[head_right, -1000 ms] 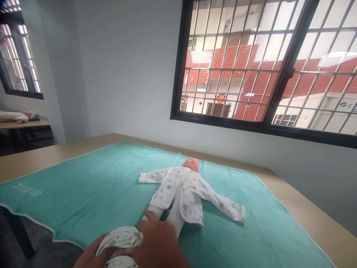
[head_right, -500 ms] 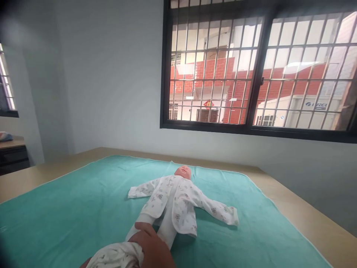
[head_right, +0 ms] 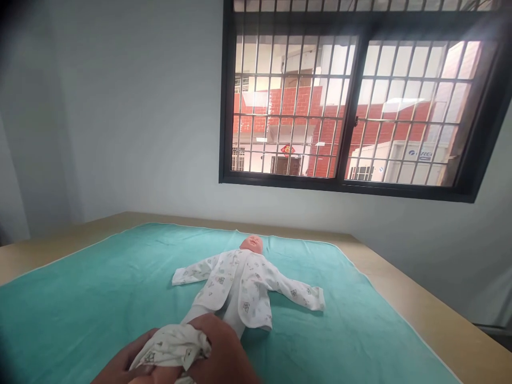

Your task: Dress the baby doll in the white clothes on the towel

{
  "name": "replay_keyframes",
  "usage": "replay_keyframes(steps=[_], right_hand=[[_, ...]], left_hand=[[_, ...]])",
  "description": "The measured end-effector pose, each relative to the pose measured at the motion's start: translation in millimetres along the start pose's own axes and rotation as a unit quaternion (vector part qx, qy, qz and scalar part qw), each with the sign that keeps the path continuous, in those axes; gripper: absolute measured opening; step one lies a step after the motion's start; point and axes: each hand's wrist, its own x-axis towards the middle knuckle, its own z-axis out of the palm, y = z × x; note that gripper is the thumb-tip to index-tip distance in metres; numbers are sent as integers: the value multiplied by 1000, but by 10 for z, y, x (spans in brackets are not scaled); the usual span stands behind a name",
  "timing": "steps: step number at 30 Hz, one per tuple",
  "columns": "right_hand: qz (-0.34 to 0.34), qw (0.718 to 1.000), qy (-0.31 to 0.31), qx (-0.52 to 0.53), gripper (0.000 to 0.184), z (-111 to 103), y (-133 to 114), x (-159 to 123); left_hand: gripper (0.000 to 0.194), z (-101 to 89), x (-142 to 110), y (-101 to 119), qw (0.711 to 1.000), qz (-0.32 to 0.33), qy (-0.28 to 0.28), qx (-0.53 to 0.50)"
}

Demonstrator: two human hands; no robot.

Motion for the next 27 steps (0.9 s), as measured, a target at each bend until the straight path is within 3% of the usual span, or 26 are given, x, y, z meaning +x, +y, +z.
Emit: replay_keyframes(steps=[3,7,10,13,17,20,21,23,25,27], right_hand=[[57,997,-34,51,51,-74,-34,-36],[109,987,24,116,23,-163,15,-30],[116,989,35,83,13,-220,80,-40],[119,990,69,36,10,-247,153,-82],[41,988,135,-54,14,-211,259,-93],[-3,954,211,-214,18,-182,338,-20],[7,936,235,-263,23,-183,370,18],[41,906,267,-326,30,-207,444,101],[70,897,270,-342,25,-267,532,173],[78,908,262,-318,21,-363,624,217]], left_hand=[[51,-98,-17,170,996,-15,-90,6],[44,-63,-6,463,989,-27,-134,55],[40,-20,66,617,975,-27,-201,90],[35,-20,212,637,958,-2,-249,144],[31,102,511,497,945,134,-137,266],[52,321,746,399,910,237,-75,333],[54,389,819,381,896,250,-68,362],[38,473,958,362,876,257,-51,406],[17,451,1087,345,892,236,-11,385],[21,322,1199,309,928,193,47,316]])
